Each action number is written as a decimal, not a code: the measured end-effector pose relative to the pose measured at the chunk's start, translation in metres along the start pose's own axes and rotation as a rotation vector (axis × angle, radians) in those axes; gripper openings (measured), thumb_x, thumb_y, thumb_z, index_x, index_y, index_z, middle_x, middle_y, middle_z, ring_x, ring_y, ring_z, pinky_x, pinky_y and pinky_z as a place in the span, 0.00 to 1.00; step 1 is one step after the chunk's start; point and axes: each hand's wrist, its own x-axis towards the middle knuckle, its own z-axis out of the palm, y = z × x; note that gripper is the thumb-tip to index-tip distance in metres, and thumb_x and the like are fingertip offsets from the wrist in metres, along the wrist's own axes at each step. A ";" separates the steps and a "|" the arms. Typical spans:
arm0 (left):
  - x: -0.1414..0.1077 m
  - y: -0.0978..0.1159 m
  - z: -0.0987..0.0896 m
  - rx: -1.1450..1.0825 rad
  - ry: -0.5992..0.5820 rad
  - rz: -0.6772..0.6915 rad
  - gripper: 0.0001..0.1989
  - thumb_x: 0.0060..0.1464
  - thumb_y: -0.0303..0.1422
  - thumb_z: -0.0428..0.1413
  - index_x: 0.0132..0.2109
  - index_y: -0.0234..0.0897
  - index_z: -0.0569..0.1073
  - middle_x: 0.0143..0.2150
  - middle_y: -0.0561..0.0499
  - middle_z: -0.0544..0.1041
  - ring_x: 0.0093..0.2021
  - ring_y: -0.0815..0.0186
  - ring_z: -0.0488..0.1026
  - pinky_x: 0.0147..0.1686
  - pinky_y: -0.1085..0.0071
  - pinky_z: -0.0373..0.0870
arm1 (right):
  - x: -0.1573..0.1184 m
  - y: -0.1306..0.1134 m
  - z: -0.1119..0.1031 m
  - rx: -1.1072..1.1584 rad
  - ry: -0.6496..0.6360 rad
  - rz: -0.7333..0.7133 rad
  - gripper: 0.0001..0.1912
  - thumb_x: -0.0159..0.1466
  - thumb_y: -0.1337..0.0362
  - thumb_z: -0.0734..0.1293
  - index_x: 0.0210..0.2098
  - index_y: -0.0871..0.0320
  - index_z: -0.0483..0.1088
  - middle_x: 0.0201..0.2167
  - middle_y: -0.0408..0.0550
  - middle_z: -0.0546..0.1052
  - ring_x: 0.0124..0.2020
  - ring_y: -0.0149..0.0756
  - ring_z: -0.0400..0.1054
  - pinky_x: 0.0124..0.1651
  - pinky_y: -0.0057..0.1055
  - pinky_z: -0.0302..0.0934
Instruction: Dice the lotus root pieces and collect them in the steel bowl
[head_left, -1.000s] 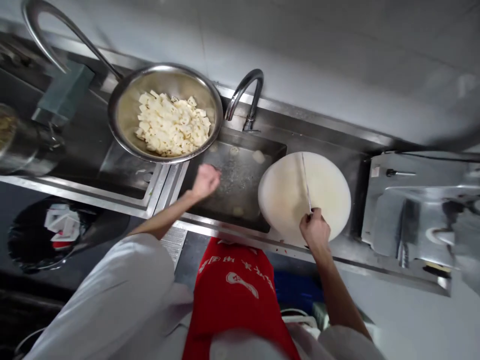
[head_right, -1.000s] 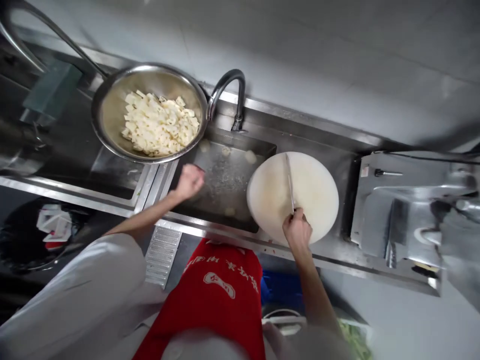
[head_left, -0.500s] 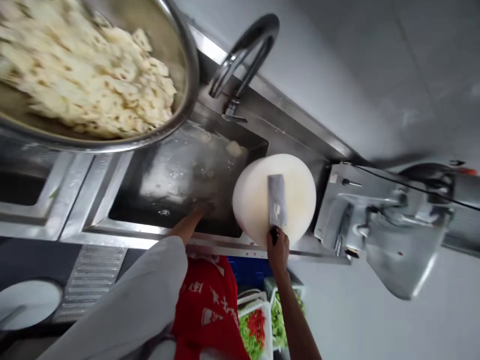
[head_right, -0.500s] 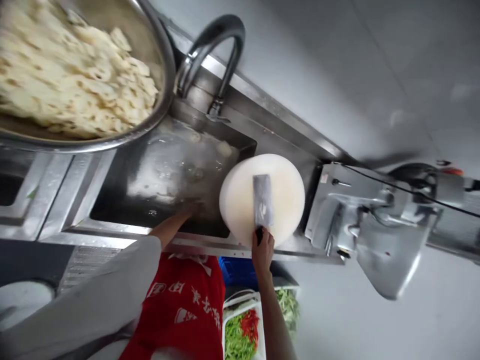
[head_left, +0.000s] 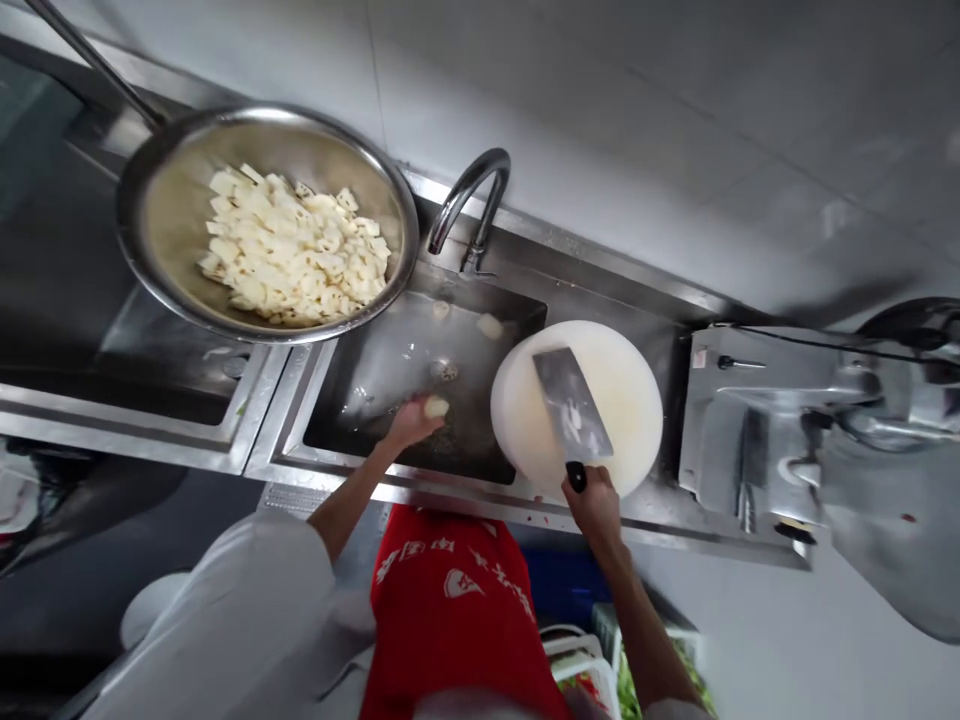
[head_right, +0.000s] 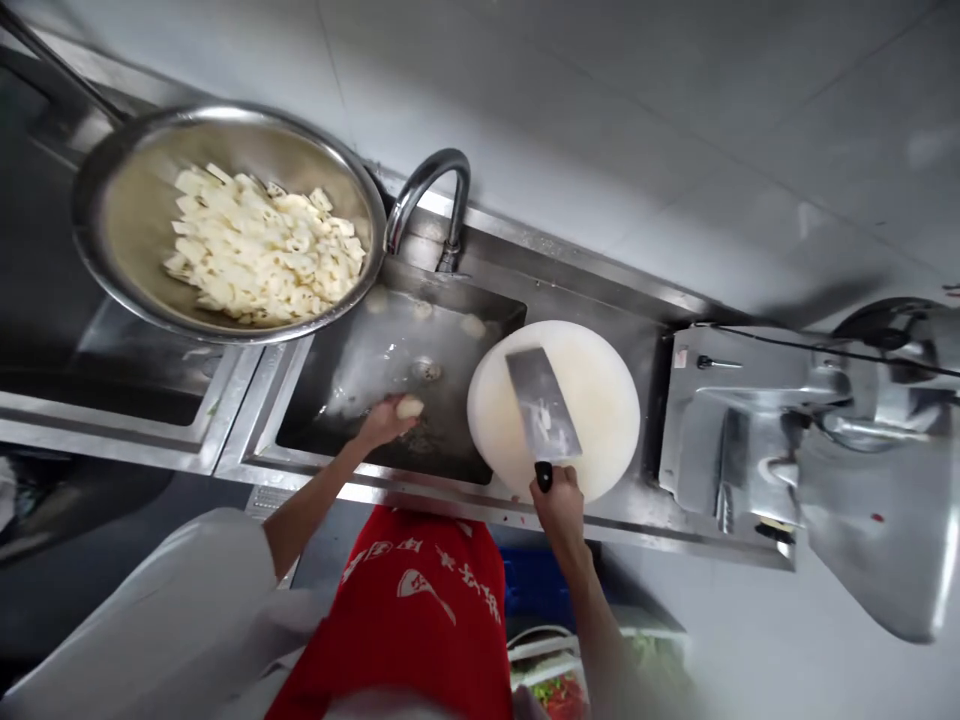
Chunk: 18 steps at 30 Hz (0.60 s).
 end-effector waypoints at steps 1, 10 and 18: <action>-0.009 0.012 -0.012 0.002 0.087 0.091 0.27 0.48 0.40 0.62 0.55 0.39 0.70 0.49 0.47 0.72 0.46 0.59 0.73 0.48 0.65 0.71 | -0.002 -0.015 -0.006 -0.037 -0.007 -0.027 0.12 0.64 0.60 0.61 0.41 0.62 0.69 0.40 0.52 0.71 0.34 0.36 0.69 0.37 0.30 0.59; -0.053 0.099 -0.013 0.303 0.321 0.595 0.26 0.60 0.40 0.53 0.62 0.37 0.63 0.55 0.37 0.65 0.52 0.49 0.65 0.52 0.54 0.65 | -0.001 -0.151 -0.031 -0.094 -0.202 -0.301 0.12 0.66 0.63 0.62 0.47 0.62 0.66 0.47 0.55 0.68 0.39 0.38 0.71 0.39 0.30 0.61; -0.009 -0.020 -0.082 0.378 0.426 -0.147 0.27 0.56 0.42 0.55 0.58 0.31 0.65 0.51 0.34 0.66 0.48 0.49 0.70 0.50 0.55 0.66 | -0.047 -0.074 -0.039 -0.220 -0.185 -0.218 0.13 0.67 0.60 0.60 0.45 0.63 0.66 0.46 0.56 0.67 0.36 0.40 0.73 0.34 0.31 0.61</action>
